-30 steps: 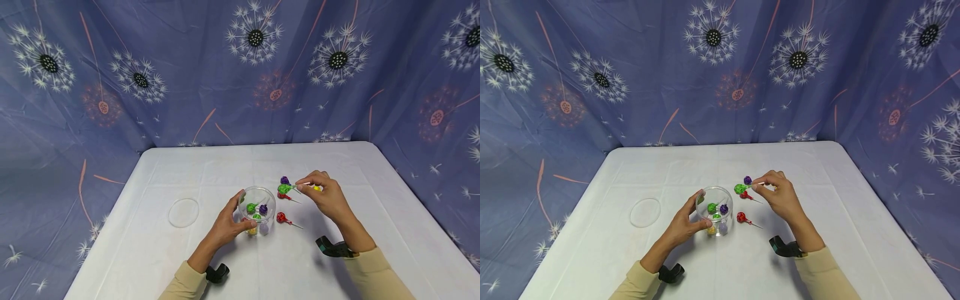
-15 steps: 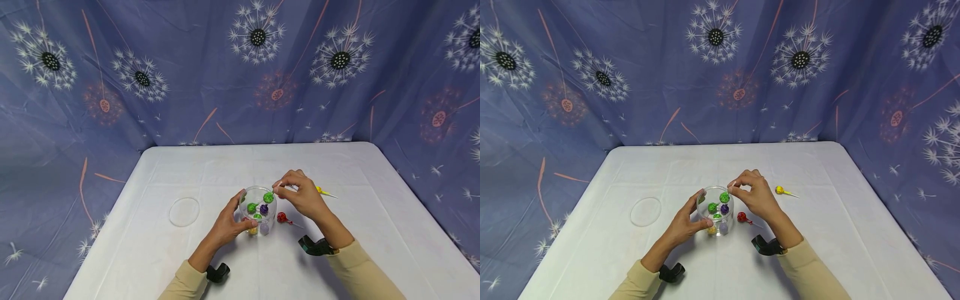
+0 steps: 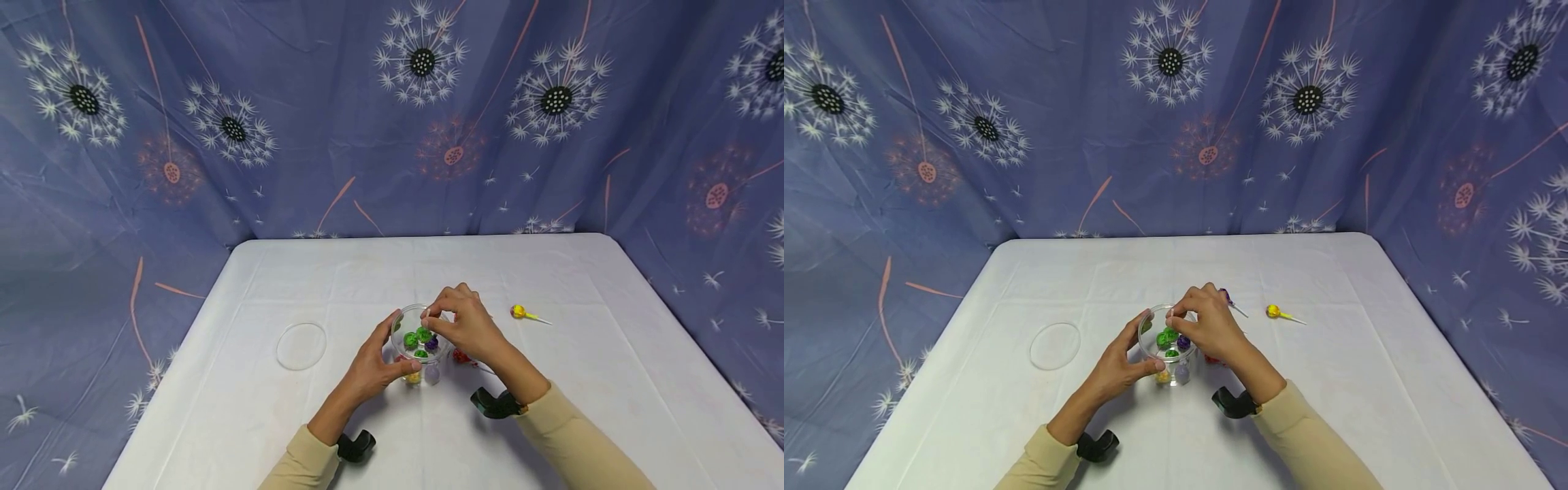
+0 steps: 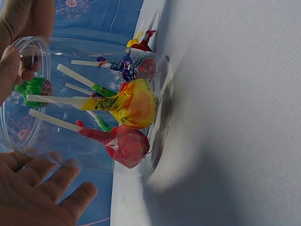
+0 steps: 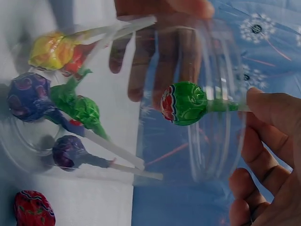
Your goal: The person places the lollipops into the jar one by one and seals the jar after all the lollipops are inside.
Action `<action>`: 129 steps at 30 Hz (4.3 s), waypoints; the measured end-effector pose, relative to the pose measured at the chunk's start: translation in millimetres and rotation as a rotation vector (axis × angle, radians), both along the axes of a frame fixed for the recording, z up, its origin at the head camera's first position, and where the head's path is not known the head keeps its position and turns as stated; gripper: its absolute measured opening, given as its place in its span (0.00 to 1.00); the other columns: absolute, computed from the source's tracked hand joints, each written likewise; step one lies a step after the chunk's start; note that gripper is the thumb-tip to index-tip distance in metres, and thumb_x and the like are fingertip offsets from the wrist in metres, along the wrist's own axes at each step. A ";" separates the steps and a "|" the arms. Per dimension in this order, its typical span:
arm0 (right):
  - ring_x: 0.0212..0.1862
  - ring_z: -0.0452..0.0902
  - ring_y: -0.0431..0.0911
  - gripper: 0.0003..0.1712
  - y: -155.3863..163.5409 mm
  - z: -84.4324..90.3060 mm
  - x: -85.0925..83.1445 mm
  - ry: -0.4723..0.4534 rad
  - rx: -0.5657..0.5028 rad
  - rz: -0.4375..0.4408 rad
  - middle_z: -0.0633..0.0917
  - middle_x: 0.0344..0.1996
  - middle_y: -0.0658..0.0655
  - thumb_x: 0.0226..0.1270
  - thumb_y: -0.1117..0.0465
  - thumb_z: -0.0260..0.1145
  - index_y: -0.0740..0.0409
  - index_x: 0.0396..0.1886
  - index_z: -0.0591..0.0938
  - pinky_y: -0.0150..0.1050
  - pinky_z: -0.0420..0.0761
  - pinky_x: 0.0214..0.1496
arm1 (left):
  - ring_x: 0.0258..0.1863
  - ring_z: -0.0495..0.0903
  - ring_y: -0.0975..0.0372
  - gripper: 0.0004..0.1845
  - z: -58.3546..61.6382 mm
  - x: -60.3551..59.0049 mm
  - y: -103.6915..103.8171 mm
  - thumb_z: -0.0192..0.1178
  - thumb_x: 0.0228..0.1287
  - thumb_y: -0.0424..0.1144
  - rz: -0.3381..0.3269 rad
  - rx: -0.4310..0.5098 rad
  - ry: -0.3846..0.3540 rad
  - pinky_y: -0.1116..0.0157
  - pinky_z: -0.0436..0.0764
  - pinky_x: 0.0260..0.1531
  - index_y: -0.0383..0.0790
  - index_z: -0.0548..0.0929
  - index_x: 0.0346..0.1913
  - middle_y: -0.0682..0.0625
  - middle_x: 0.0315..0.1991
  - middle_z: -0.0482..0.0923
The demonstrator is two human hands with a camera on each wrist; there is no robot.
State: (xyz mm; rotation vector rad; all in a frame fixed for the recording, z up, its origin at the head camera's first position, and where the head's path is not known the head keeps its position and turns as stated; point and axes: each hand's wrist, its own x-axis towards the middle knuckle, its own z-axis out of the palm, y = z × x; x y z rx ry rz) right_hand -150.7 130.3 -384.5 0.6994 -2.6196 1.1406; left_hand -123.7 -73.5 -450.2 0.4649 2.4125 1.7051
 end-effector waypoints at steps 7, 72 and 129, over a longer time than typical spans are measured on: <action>0.36 0.65 0.40 0.03 -8.5 -7.5 -1.6 0.146 0.134 0.006 0.80 0.27 0.43 0.51 0.57 0.74 0.46 0.24 0.86 0.41 0.60 0.43 | 0.73 0.55 0.53 0.51 0.1 1.5 -1.7 0.71 0.50 0.51 -0.004 0.000 0.015 0.43 0.58 0.69 0.55 0.52 0.74 0.51 0.73 0.56; 0.48 0.70 0.57 0.23 184.6 -68.3 -32.7 -0.209 0.104 -0.463 0.79 0.45 0.65 0.65 0.50 0.63 0.62 0.52 0.81 0.39 0.66 0.40 | 0.73 0.56 0.51 0.51 2.2 2.4 1.3 0.72 0.48 0.52 0.016 -0.026 0.033 0.44 0.59 0.69 0.57 0.54 0.73 0.48 0.73 0.57; 0.38 0.63 0.45 0.18 179.1 -77.0 -26.4 -0.214 0.041 -0.498 0.79 0.36 0.56 0.66 0.50 0.62 0.58 0.44 0.85 0.35 0.64 0.34 | 0.72 0.57 0.51 0.50 2.8 2.1 0.0 0.71 0.49 0.53 0.018 -0.054 0.026 0.43 0.59 0.68 0.57 0.54 0.73 0.48 0.73 0.57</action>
